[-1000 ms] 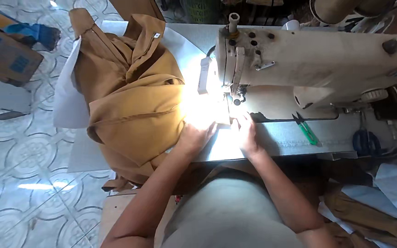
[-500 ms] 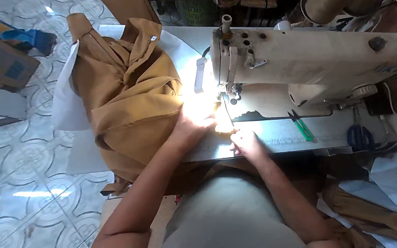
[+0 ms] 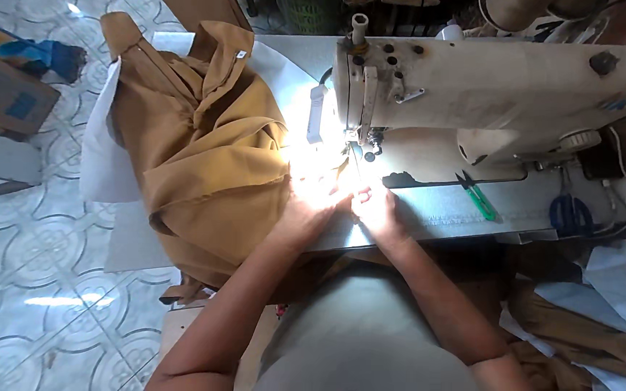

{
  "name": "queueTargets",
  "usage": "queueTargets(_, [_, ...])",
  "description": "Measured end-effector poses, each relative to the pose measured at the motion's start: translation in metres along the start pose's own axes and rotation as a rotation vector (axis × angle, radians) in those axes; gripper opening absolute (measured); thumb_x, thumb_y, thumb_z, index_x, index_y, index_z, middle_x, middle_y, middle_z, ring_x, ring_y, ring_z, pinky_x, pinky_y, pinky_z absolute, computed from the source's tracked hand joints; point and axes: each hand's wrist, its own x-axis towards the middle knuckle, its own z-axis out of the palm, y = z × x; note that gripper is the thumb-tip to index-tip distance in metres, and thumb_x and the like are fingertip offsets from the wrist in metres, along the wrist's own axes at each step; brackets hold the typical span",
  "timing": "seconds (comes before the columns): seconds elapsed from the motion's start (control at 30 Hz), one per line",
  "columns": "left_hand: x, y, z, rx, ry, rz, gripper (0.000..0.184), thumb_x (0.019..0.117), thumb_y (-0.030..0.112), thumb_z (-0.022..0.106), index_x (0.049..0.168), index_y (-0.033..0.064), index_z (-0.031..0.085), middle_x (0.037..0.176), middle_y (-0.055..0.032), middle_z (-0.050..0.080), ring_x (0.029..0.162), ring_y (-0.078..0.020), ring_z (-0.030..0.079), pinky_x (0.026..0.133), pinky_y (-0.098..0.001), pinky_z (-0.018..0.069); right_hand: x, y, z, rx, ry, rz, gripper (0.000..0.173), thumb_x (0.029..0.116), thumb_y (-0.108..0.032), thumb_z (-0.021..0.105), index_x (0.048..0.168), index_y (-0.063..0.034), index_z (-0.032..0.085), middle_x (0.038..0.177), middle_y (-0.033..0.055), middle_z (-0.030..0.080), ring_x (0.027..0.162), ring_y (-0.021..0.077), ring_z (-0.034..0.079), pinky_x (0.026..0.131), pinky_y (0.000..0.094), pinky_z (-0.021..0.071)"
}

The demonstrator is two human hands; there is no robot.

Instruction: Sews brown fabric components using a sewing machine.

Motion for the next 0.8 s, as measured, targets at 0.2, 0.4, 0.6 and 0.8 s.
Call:
queueTargets(0.2, [0.003, 0.007, -0.008, -0.044, -0.148, -0.064, 0.042, 0.0982, 0.002, 0.06, 0.125, 0.0306, 0.072, 0.117, -0.0129, 0.066, 0.122, -0.0419, 0.056, 0.103, -0.0832, 0.022, -0.001, -0.007, -0.008, -0.078, -0.033, -0.06, 0.016, 0.0891, -0.004, 0.07, 0.104, 0.0023, 0.072, 0.092, 0.0158, 0.071, 0.083, 0.0274, 0.071, 0.076, 0.0452, 0.059])
queueTargets(0.4, [0.002, -0.002, -0.01, 0.014, -0.175, -0.018, 0.048, 0.0966, -0.002, 0.06, 0.13, 0.0317, 0.069, 0.122, -0.0144, 0.064, 0.123, -0.0423, 0.056, 0.106, -0.0859, 0.015, 0.002, -0.007, -0.008, -0.216, -0.094, -0.098, 0.012, 0.0928, -0.007, 0.068, 0.1, -0.0002, 0.074, 0.093, 0.0163, 0.072, 0.088, 0.0291, 0.072, 0.079, 0.0457, 0.0591])
queueTargets(0.6, [-0.002, -0.004, -0.009, 0.048, -0.158, -0.017, 0.044, 0.0993, 0.001, 0.057, 0.13, 0.0312, 0.069, 0.131, -0.0112, 0.064, 0.134, -0.0418, 0.051, 0.108, -0.0859, 0.0101, -0.003, -0.003, -0.004, -0.253, -0.034, -0.193, 0.013, 0.0941, -0.008, 0.067, 0.1, 0.0015, 0.074, 0.093, 0.018, 0.071, 0.087, 0.0305, 0.072, 0.079, 0.0443, 0.0598])
queueTargets(0.8, [-0.001, -0.004, -0.009, 0.061, -0.167, -0.033, 0.045, 0.1, 0.001, 0.056, 0.131, 0.0311, 0.068, 0.129, -0.0105, 0.065, 0.132, -0.0401, 0.054, 0.107, -0.0856, 0.0141, -0.008, 0.011, 0.009, -0.322, 0.092, -0.322, 0.019, 0.0916, -0.009, 0.07, 0.108, -0.0032, 0.077, 0.11, 0.0191, 0.068, 0.1, 0.0319, 0.07, 0.086, 0.0417, 0.0598])
